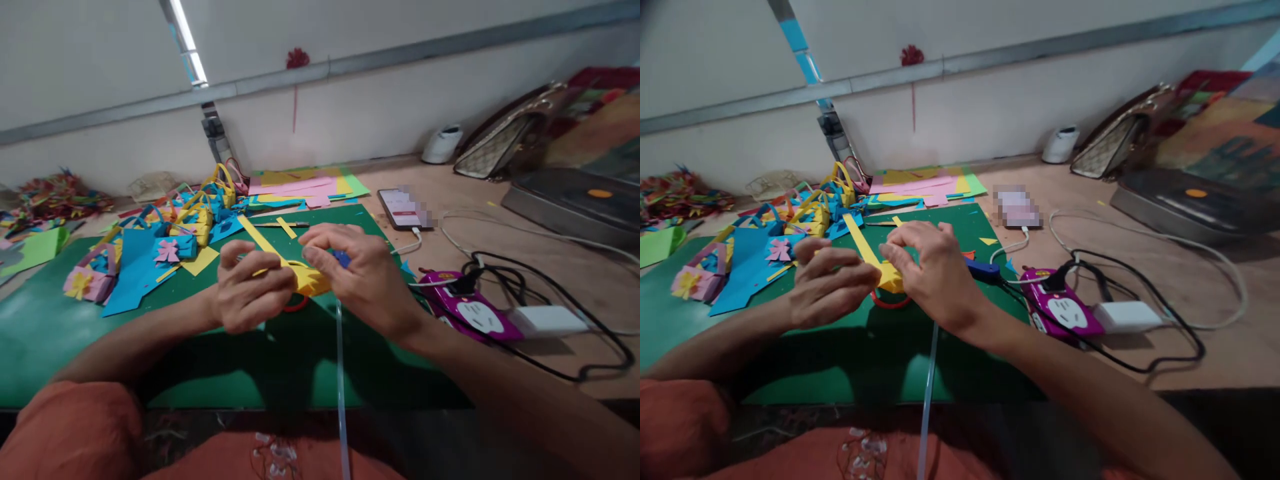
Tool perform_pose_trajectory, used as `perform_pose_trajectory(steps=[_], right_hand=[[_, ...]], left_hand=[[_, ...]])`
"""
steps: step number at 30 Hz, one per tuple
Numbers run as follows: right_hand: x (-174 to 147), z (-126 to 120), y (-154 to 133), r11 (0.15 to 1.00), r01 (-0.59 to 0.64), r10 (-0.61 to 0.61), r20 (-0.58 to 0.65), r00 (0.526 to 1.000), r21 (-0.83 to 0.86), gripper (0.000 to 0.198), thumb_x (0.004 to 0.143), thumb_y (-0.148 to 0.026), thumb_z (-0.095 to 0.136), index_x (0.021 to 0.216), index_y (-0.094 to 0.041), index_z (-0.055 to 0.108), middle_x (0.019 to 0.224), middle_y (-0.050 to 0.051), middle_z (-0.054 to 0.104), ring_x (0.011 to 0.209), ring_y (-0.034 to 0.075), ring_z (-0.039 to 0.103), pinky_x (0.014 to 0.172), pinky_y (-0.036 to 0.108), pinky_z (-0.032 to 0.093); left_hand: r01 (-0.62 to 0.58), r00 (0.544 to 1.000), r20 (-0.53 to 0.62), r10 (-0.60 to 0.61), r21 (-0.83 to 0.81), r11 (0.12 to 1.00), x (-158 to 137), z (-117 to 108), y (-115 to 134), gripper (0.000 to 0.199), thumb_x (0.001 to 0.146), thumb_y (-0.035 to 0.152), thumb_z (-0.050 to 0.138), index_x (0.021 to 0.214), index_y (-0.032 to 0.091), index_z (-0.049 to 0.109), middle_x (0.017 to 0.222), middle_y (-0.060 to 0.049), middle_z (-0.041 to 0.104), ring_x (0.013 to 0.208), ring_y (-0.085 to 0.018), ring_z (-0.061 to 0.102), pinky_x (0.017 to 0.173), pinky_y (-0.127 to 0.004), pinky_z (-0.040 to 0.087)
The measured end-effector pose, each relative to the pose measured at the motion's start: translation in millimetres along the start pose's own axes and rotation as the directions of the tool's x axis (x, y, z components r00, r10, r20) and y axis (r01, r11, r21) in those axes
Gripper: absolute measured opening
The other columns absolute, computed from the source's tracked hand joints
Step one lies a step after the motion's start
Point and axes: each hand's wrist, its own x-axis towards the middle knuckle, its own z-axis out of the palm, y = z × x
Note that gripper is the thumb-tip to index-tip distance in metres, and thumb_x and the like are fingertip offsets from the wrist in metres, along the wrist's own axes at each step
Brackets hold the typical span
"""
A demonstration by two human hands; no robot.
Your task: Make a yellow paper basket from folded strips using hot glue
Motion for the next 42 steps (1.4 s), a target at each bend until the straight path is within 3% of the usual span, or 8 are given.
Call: perform_pose_trajectory(steps=[1, 4, 9, 17, 24, 36, 39, 42], right_hand=[[-0.7, -1.6, -1.5, 0.996, 0.071, -0.074, -0.041, 0.996, -0.053, 0.018, 0.084, -0.023, 0.051, 0.069, -0.018, 0.059, 0.084, 0.003, 0.068, 0.087, 0.017, 0.060, 0.086, 0.038, 0.035], [-3.4, -3.0, -4.4, 0.959, 0.203, -0.217, -0.052, 0.975, -0.198, 0.011, 0.082, -0.022, 0.056, 0.072, -0.019, 0.059, 0.083, 0.002, 0.068, 0.088, 0.018, 0.061, 0.094, 0.042, 0.027], [-7.8, 2.0, -4.5, 0.895, 0.252, -0.248, 0.061, 0.967, -0.369, 0.009, 0.084, -0.018, 0.052, 0.078, -0.019, 0.059, 0.085, 0.002, 0.068, 0.087, 0.018, 0.060, 0.095, 0.044, 0.025], [-10.1, 7.3, -0.8, 0.708, 0.440, -0.429, 0.159, 0.889, -0.553, 0.025, 0.087, -0.008, 0.039, 0.079, -0.017, 0.060, 0.081, 0.003, 0.067, 0.088, 0.017, 0.060, 0.100, 0.048, 0.022], [-8.7, 11.7, 7.4, 0.673, 0.461, -0.473, 0.143, 0.870, -0.579, 0.025, 0.086, -0.007, 0.038, 0.075, -0.017, 0.059, 0.078, 0.003, 0.068, 0.083, 0.015, 0.061, 0.100, 0.045, 0.024], [-10.2, 19.3, 9.1, 0.586, 0.432, -0.471, 0.145, 0.870, -0.685, 0.024, 0.079, -0.004, 0.035, 0.069, -0.019, 0.050, 0.066, 0.002, 0.058, 0.065, 0.015, 0.052, 0.099, 0.045, 0.027], [-6.3, 16.7, 13.3, 0.639, 0.420, -0.443, 0.138, 0.886, -0.645, 0.021, 0.078, -0.005, 0.035, 0.071, -0.020, 0.048, 0.067, 0.002, 0.057, 0.066, 0.016, 0.052, 0.096, 0.047, 0.028], [1.7, 8.7, 17.3, 0.778, 0.335, -0.339, 0.095, 0.936, -0.531, 0.017, 0.081, -0.011, 0.037, 0.071, -0.021, 0.046, 0.065, 0.000, 0.055, 0.062, 0.015, 0.051, 0.091, 0.044, 0.033]], left_hand=[[-0.084, 0.992, -0.090, 0.088, 0.055, 0.995, 2.9, 1.3, -2.5, 0.010, 0.081, 0.016, 0.056, 0.073, 0.022, 0.055, 0.078, 0.006, 0.070, 0.075, -0.014, 0.059, 0.078, -0.036, 0.033], [0.076, 0.981, -0.182, -0.068, 0.035, 0.997, 12.4, 5.2, -8.6, 0.013, 0.081, 0.019, 0.059, 0.071, 0.019, 0.051, 0.067, 0.003, 0.066, 0.068, -0.013, 0.057, 0.072, -0.033, 0.037], [0.177, 0.962, -0.209, -0.174, -0.005, 0.984, 17.3, 6.7, -5.1, 0.012, 0.083, 0.027, 0.058, 0.076, 0.019, 0.053, 0.061, 0.002, 0.058, 0.064, -0.011, 0.054, 0.069, -0.030, 0.039], [-0.047, 0.989, -0.132, 0.065, 0.134, 0.990, 11.3, 4.5, -2.1, 0.010, 0.085, 0.013, 0.045, 0.085, 0.018, 0.054, 0.072, -0.001, 0.066, 0.073, -0.015, 0.054, 0.074, -0.035, 0.039], [-0.057, 0.990, -0.122, 0.071, 0.116, 0.992, 12.7, 4.0, -2.5, 0.012, 0.086, 0.012, 0.042, 0.082, 0.018, 0.052, 0.068, -0.001, 0.064, 0.069, -0.015, 0.050, 0.067, -0.032, 0.039], [0.250, 0.968, -0.009, -0.252, -0.077, 0.965, 13.8, 4.3, 5.5, 0.006, 0.085, 0.018, 0.051, 0.080, 0.018, 0.054, 0.067, 0.000, 0.059, 0.069, -0.014, 0.050, 0.070, -0.029, 0.040], [0.376, 0.924, 0.139, -0.355, -0.166, 0.912, 19.7, -6.9, -2.1, 0.018, 0.083, 0.017, 0.053, 0.100, 0.016, 0.056, 0.081, -0.003, 0.067, 0.080, -0.016, 0.058, 0.077, -0.033, 0.043], [0.509, 0.857, 0.320, -0.403, -0.406, 0.759, 25.7, -21.0, -21.4, 0.025, 0.087, 0.025, 0.047, 0.107, 0.014, 0.057, 0.094, -0.006, 0.069, 0.086, -0.016, 0.062, 0.074, -0.028, 0.047]])
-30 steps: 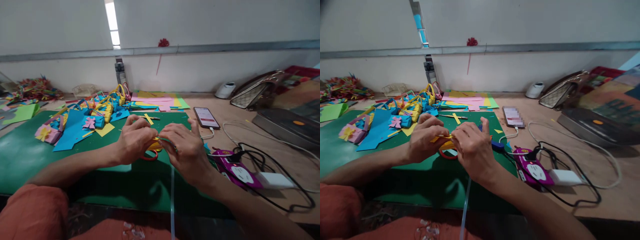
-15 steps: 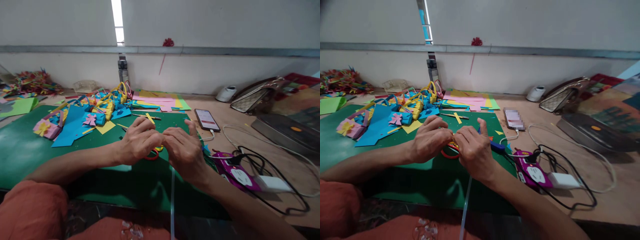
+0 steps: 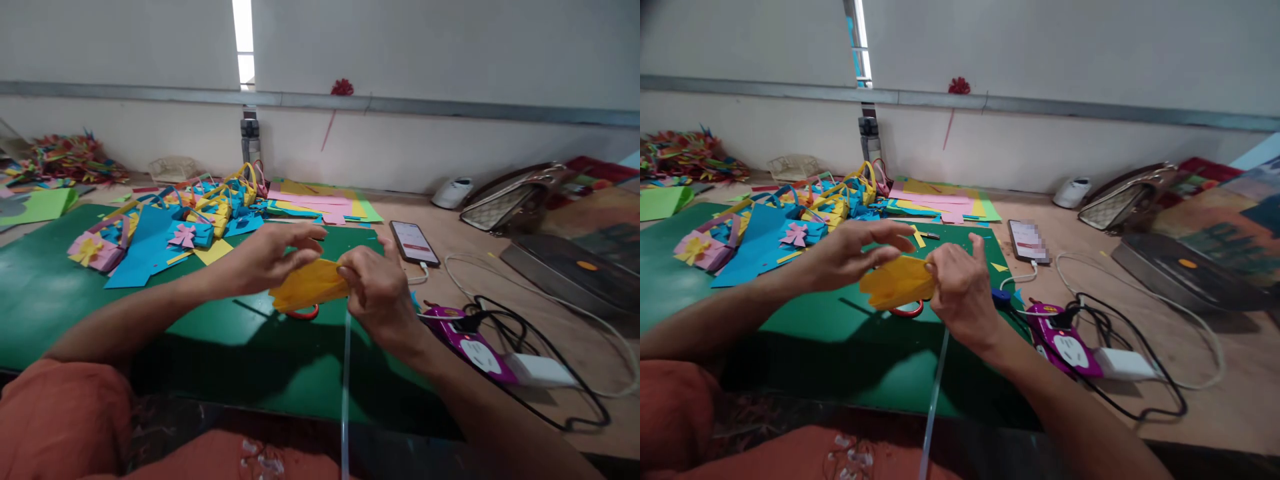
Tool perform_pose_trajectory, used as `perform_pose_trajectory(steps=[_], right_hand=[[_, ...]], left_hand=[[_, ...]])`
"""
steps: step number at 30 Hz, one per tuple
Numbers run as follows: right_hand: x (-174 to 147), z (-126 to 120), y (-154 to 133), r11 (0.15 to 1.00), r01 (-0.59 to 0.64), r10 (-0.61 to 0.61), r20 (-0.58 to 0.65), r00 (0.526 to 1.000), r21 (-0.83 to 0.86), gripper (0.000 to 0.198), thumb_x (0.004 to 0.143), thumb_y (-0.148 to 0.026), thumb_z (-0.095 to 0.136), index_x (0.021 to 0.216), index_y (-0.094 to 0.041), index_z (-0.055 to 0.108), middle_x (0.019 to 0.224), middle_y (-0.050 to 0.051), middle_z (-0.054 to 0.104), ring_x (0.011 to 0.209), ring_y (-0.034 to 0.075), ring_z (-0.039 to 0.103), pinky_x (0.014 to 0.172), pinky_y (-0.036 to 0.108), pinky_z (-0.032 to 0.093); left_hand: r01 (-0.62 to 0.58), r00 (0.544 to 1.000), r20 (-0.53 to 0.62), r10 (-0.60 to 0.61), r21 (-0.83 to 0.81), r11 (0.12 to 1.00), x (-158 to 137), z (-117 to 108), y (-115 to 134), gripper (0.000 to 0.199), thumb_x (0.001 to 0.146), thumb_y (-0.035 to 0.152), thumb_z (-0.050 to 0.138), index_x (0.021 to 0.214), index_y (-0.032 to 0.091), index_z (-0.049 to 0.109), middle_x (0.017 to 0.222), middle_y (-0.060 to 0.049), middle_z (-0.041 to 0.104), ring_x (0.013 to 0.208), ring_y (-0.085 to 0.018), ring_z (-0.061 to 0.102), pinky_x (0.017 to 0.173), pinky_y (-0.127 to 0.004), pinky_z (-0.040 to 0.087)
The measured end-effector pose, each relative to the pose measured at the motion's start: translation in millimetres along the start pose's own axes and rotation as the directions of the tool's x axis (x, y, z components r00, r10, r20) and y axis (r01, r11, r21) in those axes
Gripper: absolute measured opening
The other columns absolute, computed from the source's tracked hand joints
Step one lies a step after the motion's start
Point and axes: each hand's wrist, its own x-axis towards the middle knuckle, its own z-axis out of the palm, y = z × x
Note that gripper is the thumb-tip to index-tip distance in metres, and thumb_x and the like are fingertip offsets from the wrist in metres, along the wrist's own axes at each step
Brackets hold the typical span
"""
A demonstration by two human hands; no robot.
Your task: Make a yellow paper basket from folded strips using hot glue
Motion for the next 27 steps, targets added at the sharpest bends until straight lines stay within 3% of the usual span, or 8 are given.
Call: perform_pose_trajectory(steps=[3, 5, 9, 11, 17, 21, 27], right_hand=[[7.1, -6.5, 11.8, 0.962, -0.215, 0.203, 0.087, 0.975, 0.170, 0.015, 0.081, -0.018, 0.040, 0.068, -0.021, 0.047, 0.063, -0.001, 0.054, 0.060, 0.014, 0.050, 0.077, 0.036, 0.039], [11.4, -10.4, 19.7, 0.894, -0.373, 0.332, 0.192, 0.923, 0.248, 0.015, 0.080, -0.021, 0.042, 0.067, -0.021, 0.049, 0.062, 0.000, 0.054, 0.059, 0.015, 0.050, 0.065, 0.031, 0.039], [15.2, -12.0, 31.8, 0.759, -0.565, 0.464, 0.339, 0.819, 0.325, 0.017, 0.077, -0.027, 0.045, 0.064, -0.019, 0.051, 0.062, 0.001, 0.054, 0.058, 0.014, 0.049, 0.055, 0.026, 0.036], [14.4, -10.0, 34.6, 0.727, -0.600, 0.484, 0.370, 0.793, 0.334, 0.017, 0.075, -0.029, 0.046, 0.063, -0.018, 0.051, 0.062, 0.000, 0.053, 0.058, 0.014, 0.047, 0.053, 0.026, 0.035], [11.1, -3.8, 34.5, 0.659, -0.652, 0.493, 0.438, 0.751, 0.375, 0.018, 0.074, -0.033, 0.049, 0.062, -0.019, 0.052, 0.059, -0.001, 0.050, 0.055, 0.012, 0.044, 0.050, 0.024, 0.034], [12.4, -3.7, 34.0, 0.664, -0.659, 0.496, 0.452, 0.741, 0.353, 0.018, 0.073, -0.033, 0.051, 0.062, -0.019, 0.052, 0.058, -0.001, 0.050, 0.053, 0.012, 0.044, 0.049, 0.024, 0.033], [12.8, -6.0, 33.8, 0.712, -0.626, 0.471, 0.445, 0.762, 0.318, 0.017, 0.075, -0.029, 0.049, 0.063, -0.019, 0.052, 0.060, 0.000, 0.052, 0.056, 0.013, 0.046, 0.055, 0.025, 0.035]], left_hand=[[0.168, 0.982, 0.105, -0.155, -0.140, 0.976, 6.5, -16.0, -10.2, 0.030, 0.090, 0.032, 0.039, 0.095, 0.015, 0.063, 0.091, -0.005, 0.070, 0.084, -0.015, 0.063, 0.072, -0.026, 0.049], [0.252, 0.958, 0.186, -0.217, -0.191, 0.949, 7.3, -19.7, -15.1, 0.037, 0.091, 0.037, 0.036, 0.086, 0.015, 0.065, 0.084, -0.004, 0.069, 0.077, -0.015, 0.063, 0.065, -0.025, 0.048], [0.296, 0.920, 0.335, -0.205, -0.251, 0.921, 4.0, -19.9, -14.7, 0.054, 0.092, 0.049, 0.025, 0.069, 0.016, 0.061, 0.068, -0.003, 0.063, 0.057, -0.011, 0.053, 0.049, -0.022, 0.038], [0.335, 0.898, 0.382, -0.220, -0.265, 0.904, 2.4, -20.4, -13.3, 0.053, 0.092, 0.049, 0.025, 0.070, 0.016, 0.061, 0.067, -0.001, 0.061, 0.055, -0.010, 0.051, 0.049, -0.021, 0.037], [0.454, 0.808, 0.508, -0.298, -0.215, 0.865, 0.4, -19.2, -27.0, 0.023, 0.082, 0.030, 0.048, 0.081, 0.015, 0.065, 0.067, -0.001, 0.063, 0.056, -0.010, 0.052, 0.049, -0.020, 0.036], [0.462, 0.806, 0.499, -0.318, -0.194, 0.866, 1.1, -15.3, -35.3, 0.024, 0.081, 0.025, 0.046, 0.069, 0.014, 0.064, 0.059, 0.000, 0.062, 0.048, -0.008, 0.048, 0.044, -0.020, 0.031], [0.554, 0.769, 0.512, -0.382, -0.236, 0.799, 3.5, -12.2, -33.0, 0.023, 0.077, 0.019, 0.046, 0.059, 0.015, 0.060, 0.054, 0.001, 0.061, 0.048, -0.009, 0.054, 0.048, -0.020, 0.040]])
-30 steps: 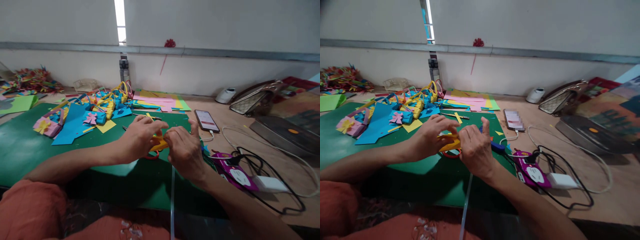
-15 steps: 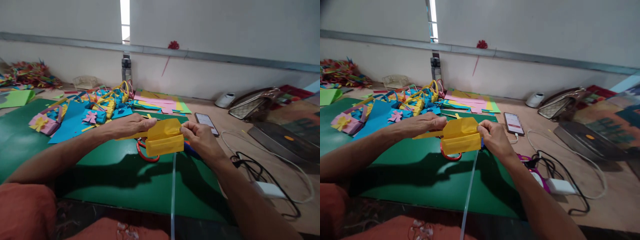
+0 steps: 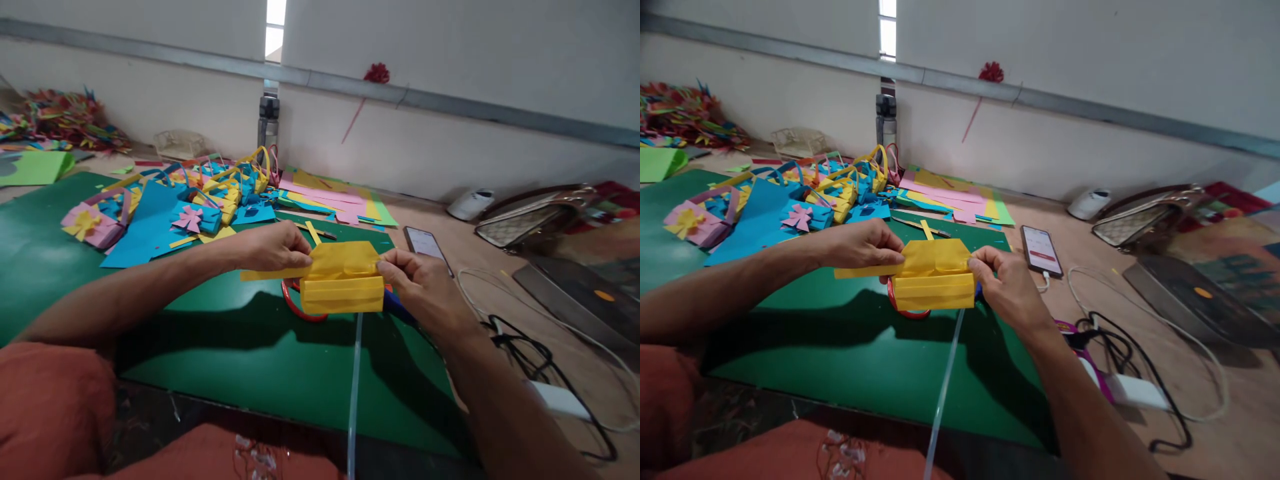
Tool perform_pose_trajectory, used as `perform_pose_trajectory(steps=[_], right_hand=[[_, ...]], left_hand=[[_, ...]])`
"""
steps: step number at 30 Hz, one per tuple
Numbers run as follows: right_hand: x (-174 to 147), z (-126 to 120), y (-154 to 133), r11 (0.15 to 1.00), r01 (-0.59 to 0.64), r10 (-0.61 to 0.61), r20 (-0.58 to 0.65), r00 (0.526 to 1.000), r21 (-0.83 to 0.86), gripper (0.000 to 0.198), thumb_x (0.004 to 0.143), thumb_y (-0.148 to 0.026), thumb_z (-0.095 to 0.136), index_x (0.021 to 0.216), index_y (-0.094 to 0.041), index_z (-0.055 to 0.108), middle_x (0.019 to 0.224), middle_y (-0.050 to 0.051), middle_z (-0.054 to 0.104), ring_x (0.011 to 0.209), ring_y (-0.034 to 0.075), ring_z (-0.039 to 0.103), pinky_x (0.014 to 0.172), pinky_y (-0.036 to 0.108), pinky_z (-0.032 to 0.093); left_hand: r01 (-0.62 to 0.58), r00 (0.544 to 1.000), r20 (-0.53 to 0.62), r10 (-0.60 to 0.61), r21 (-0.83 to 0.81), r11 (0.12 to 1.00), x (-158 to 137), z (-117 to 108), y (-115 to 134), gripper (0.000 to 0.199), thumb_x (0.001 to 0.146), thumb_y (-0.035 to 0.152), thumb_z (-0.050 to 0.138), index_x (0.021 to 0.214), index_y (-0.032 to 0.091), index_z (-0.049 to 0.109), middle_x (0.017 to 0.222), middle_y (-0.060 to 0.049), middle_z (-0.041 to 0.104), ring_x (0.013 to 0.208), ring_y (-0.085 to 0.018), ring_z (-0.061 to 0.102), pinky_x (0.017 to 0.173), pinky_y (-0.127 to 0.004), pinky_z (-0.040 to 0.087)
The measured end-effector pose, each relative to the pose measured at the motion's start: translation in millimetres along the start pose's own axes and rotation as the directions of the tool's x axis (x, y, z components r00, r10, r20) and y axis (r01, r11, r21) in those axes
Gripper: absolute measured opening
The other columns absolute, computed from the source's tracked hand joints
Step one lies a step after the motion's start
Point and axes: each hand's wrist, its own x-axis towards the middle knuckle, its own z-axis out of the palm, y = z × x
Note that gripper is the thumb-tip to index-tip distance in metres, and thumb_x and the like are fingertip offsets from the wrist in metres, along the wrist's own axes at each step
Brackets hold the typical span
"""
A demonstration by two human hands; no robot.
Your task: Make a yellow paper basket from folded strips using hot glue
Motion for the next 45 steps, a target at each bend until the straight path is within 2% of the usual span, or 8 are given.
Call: perform_pose_trajectory(steps=[9, 14, 17, 21, 25, 30, 38, 45], right_hand=[[-5.3, 1.9, -4.5, 0.986, 0.098, -0.109, -0.073, 0.991, -0.133, 0.017, 0.078, -0.024, 0.046, 0.062, -0.020, 0.050, 0.059, 0.000, 0.053, 0.056, 0.014, 0.048, 0.055, 0.026, 0.034], [-13.3, 10.6, -7.6, 0.960, 0.173, -0.194, -0.078, 0.978, -0.222, 0.017, 0.080, -0.020, 0.044, 0.064, -0.019, 0.050, 0.064, 0.002, 0.057, 0.061, 0.014, 0.051, 0.059, 0.026, 0.034], [-17.6, 16.7, -9.1, 0.944, 0.205, -0.220, -0.028, 0.975, -0.259, 0.015, 0.080, -0.019, 0.045, 0.066, -0.018, 0.051, 0.067, 0.003, 0.059, 0.065, 0.016, 0.052, 0.062, 0.028, 0.035], [-20.9, 20.5, -10.2, 0.920, 0.251, -0.269, -0.018, 0.963, -0.300, 0.015, 0.080, -0.017, 0.046, 0.066, -0.019, 0.051, 0.064, 0.003, 0.057, 0.063, 0.016, 0.049, 0.061, 0.028, 0.034], [-23.1, 21.3, -9.0, 0.895, 0.301, -0.337, -0.056, 0.940, -0.330, 0.014, 0.080, -0.016, 0.047, 0.066, -0.019, 0.050, 0.064, 0.004, 0.057, 0.065, 0.017, 0.049, 0.063, 0.029, 0.035], [-25.0, 25.0, -5.8, 0.867, 0.345, -0.396, -0.078, 0.915, -0.358, 0.013, 0.081, -0.014, 0.046, 0.069, -0.018, 0.050, 0.066, 0.004, 0.058, 0.067, 0.017, 0.049, 0.072, 0.033, 0.036], [-25.5, 30.7, -5.4, 0.844, 0.332, -0.398, -0.076, 0.914, -0.421, 0.014, 0.083, -0.013, 0.042, 0.076, -0.016, 0.053, 0.071, 0.006, 0.061, 0.069, 0.019, 0.053, 0.089, 0.043, 0.032], [-27.9, 30.5, -7.3, 0.854, 0.326, -0.390, -0.085, 0.917, -0.404, 0.015, 0.083, -0.015, 0.042, 0.075, -0.017, 0.053, 0.070, 0.005, 0.061, 0.068, 0.018, 0.054, 0.091, 0.044, 0.029]], left_hand=[[-0.040, 0.999, 0.005, 0.040, -0.012, 0.999, 6.9, -4.0, -15.2, 0.012, 0.070, 0.021, 0.054, 0.064, 0.012, 0.059, 0.055, 0.002, 0.060, 0.048, -0.007, 0.050, 0.046, -0.018, 0.033], [-0.068, 0.996, -0.072, 0.060, -0.122, 0.990, 5.8, -6.7, -3.7, 0.035, 0.064, 0.026, 0.064, 0.096, 0.012, 0.061, 0.093, -0.004, 0.066, 0.078, -0.013, 0.058, 0.065, -0.023, 0.043], [-0.084, 0.988, -0.130, 0.082, -0.007, 0.996, 8.9, 2.1, 13.3, 0.040, 0.070, 0.034, 0.060, 0.104, 0.012, 0.061, 0.102, -0.006, 0.064, 0.082, -0.015, 0.056, 0.066, -0.024, 0.042], [-0.140, 0.990, 0.004, 0.144, 0.262, 0.955, 24.8, 19.9, 27.5, 0.030, 0.072, 0.032, 0.057, 0.089, 0.009, 0.067, 0.072, -0.002, 0.061, 0.063, -0.011, 0.050, 0.055, -0.021, 0.035], [-0.133, 0.990, -0.008, 0.140, 0.259, 0.957, 38.0, 30.4, 25.8, 0.022, 0.072, 0.025, 0.055, 0.078, 0.008, 0.067, 0.057, 0.002, 0.051, 0.051, -0.007, 0.038, 0.048, -0.020, 0.027], [-0.161, 0.974, -0.115, 0.197, 0.269, 0.950, 35.9, 37.2, 21.3, 0.018, 0.069, 0.023, 0.054, 0.066, 0.009, 0.066, 0.051, 0.003, 0.045, 0.050, -0.006, 0.034, 0.044, -0.019, 0.024], [-0.201, 0.926, -0.230, 0.299, 0.368, 0.908, 26.1, 48.0, 25.6, 0.020, 0.066, 0.011, 0.048, 0.068, 0.007, 0.068, 0.054, 0.001, 0.051, 0.052, -0.007, 0.039, 0.047, -0.019, 0.026], [-0.187, 0.938, -0.194, 0.287, 0.415, 0.890, 24.7, 46.5, 26.1, 0.018, 0.069, 0.010, 0.046, 0.064, 0.009, 0.063, 0.053, 0.003, 0.042, 0.052, -0.007, 0.033, 0.047, -0.020, 0.024]])
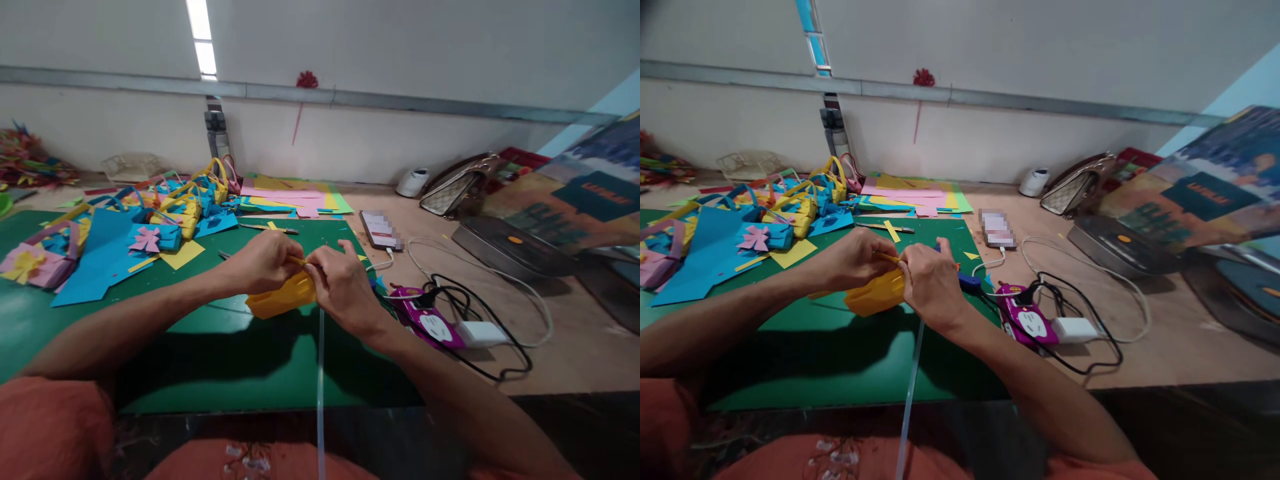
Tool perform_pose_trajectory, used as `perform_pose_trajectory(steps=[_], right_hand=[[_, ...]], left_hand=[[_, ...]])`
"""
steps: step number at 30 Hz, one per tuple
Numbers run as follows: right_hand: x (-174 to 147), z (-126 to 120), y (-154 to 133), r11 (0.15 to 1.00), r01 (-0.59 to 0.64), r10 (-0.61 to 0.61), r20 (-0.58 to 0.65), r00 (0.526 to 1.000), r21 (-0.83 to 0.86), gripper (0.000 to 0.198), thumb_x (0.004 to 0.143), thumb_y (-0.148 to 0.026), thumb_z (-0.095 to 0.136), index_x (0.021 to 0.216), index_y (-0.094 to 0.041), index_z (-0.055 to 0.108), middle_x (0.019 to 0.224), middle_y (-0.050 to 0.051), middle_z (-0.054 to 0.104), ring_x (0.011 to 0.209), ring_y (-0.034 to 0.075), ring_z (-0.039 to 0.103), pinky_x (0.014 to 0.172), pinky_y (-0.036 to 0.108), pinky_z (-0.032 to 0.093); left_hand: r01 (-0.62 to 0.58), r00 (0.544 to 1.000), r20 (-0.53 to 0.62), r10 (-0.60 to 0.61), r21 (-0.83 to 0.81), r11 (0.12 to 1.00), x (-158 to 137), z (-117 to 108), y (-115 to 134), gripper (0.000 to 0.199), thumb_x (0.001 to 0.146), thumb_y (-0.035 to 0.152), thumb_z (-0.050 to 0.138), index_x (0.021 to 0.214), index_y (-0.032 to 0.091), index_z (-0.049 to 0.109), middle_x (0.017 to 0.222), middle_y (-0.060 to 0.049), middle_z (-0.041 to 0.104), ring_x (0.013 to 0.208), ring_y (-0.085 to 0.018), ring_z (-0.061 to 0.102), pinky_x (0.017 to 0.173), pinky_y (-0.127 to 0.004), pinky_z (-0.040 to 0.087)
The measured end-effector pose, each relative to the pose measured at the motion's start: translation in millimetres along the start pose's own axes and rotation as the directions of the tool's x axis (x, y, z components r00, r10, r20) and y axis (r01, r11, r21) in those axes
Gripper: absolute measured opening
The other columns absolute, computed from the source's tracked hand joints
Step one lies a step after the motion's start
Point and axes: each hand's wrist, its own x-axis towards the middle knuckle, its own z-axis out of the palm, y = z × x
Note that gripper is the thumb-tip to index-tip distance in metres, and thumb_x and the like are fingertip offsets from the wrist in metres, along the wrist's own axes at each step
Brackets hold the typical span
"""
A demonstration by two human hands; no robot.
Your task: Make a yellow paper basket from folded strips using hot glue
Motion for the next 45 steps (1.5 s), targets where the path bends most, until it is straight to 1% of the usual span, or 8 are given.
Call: perform_pose_trajectory(steps=[5, 11, 14, 17, 21, 28, 40, 45], right_hand=[[2.9, -0.9, -0.5, 0.990, -0.080, 0.073, 0.062, 0.995, 0.117, 0.016, 0.081, -0.015, 0.045, 0.067, -0.018, 0.051, 0.066, 0.003, 0.060, 0.064, 0.015, 0.050, 0.079, 0.037, 0.035], [7.1, -6.1, -0.2, 0.952, -0.215, 0.184, 0.154, 0.971, 0.219, 0.019, 0.078, -0.013, 0.047, 0.060, -0.018, 0.050, 0.060, 0.001, 0.059, 0.059, 0.013, 0.050, 0.059, 0.026, 0.034], [7.1, -6.2, -0.7, 0.947, -0.224, 0.185, 0.176, 0.967, 0.232, 0.020, 0.077, -0.011, 0.047, 0.058, -0.018, 0.049, 0.058, 0.001, 0.058, 0.056, 0.012, 0.047, 0.056, 0.026, 0.033], [5.9, -5.2, -2.3, 0.957, -0.184, 0.143, 0.189, 0.972, 0.224, 0.022, 0.079, -0.012, 0.047, 0.058, -0.018, 0.049, 0.059, 0.000, 0.059, 0.057, 0.012, 0.045, 0.061, 0.028, 0.034], [4.0, -4.5, -4.0, 0.968, -0.142, 0.106, 0.174, 0.979, 0.207, 0.021, 0.080, -0.014, 0.046, 0.060, -0.018, 0.050, 0.061, 0.001, 0.059, 0.063, 0.013, 0.046, 0.068, 0.031, 0.035], [2.1, -1.2, -2.6, 0.983, -0.098, 0.073, 0.159, 0.985, 0.157, 0.018, 0.082, -0.015, 0.045, 0.064, -0.018, 0.050, 0.065, 0.001, 0.060, 0.059, 0.012, 0.043, 0.084, 0.038, 0.032], [4.7, -4.2, -2.9, 0.978, -0.132, 0.108, 0.147, 0.983, 0.162, 0.020, 0.080, -0.015, 0.047, 0.060, -0.019, 0.049, 0.060, 0.001, 0.057, 0.061, 0.014, 0.045, 0.066, 0.032, 0.035], [7.2, -7.0, -1.5, 0.970, -0.168, 0.144, 0.146, 0.979, 0.173, 0.021, 0.079, -0.013, 0.048, 0.059, -0.019, 0.051, 0.060, 0.002, 0.060, 0.060, 0.015, 0.049, 0.060, 0.029, 0.035]], left_hand=[[0.052, 0.984, 0.170, -0.051, -0.001, 0.999, 3.3, -7.8, -1.1, 0.016, 0.072, 0.014, 0.044, 0.065, 0.010, 0.058, 0.052, 0.006, 0.032, 0.049, -0.006, 0.027, 0.044, -0.019, 0.021], [0.103, 0.927, 0.371, -0.057, -0.106, 0.989, 7.8, -21.3, -8.0, 0.020, 0.077, 0.021, 0.043, 0.080, 0.010, 0.059, 0.057, 0.006, 0.034, 0.052, -0.007, 0.029, 0.047, -0.019, 0.024], [0.134, 0.924, 0.376, -0.066, -0.157, 0.978, 9.9, -17.2, -13.9, 0.024, 0.071, 0.032, 0.058, 0.082, 0.011, 0.059, 0.058, 0.006, 0.039, 0.053, -0.007, 0.032, 0.048, -0.019, 0.024], [0.177, 0.937, 0.334, -0.107, -0.188, 0.966, 11.5, -6.1, -19.0, 0.024, 0.062, 0.033, 0.067, 0.071, 0.012, 0.058, 0.053, 0.008, 0.037, 0.050, -0.006, 0.030, 0.046, -0.019, 0.020], [0.209, 0.950, 0.286, -0.125, -0.285, 0.936, 11.9, 3.4, -21.4, 0.019, 0.060, 0.026, 0.066, 0.058, 0.012, 0.053, 0.048, 0.008, 0.033, 0.047, -0.005, 0.027, 0.044, -0.021, 0.016], [0.233, 0.940, 0.316, -0.128, -0.320, 0.918, 11.6, -1.1, -17.8, 0.016, 0.062, 0.024, 0.062, 0.058, 0.012, 0.052, 0.049, 0.007, 0.035, 0.046, -0.005, 0.028, 0.042, -0.019, 0.018], [0.126, 0.930, 0.360, -0.070, -0.134, 0.983, 8.8, -12.7, -15.0, 0.008, 0.071, 0.014, 0.047, 0.066, 0.012, 0.054, 0.053, 0.005, 0.032, 0.046, -0.006, 0.026, 0.041, -0.019, 0.018], [0.118, 0.917, 0.396, -0.041, -0.171, 0.978, 9.6, -20.2, -18.2, 0.020, 0.075, 0.018, 0.043, 0.080, 0.012, 0.061, 0.057, 0.004, 0.040, 0.049, -0.007, 0.031, 0.045, -0.019, 0.021]])
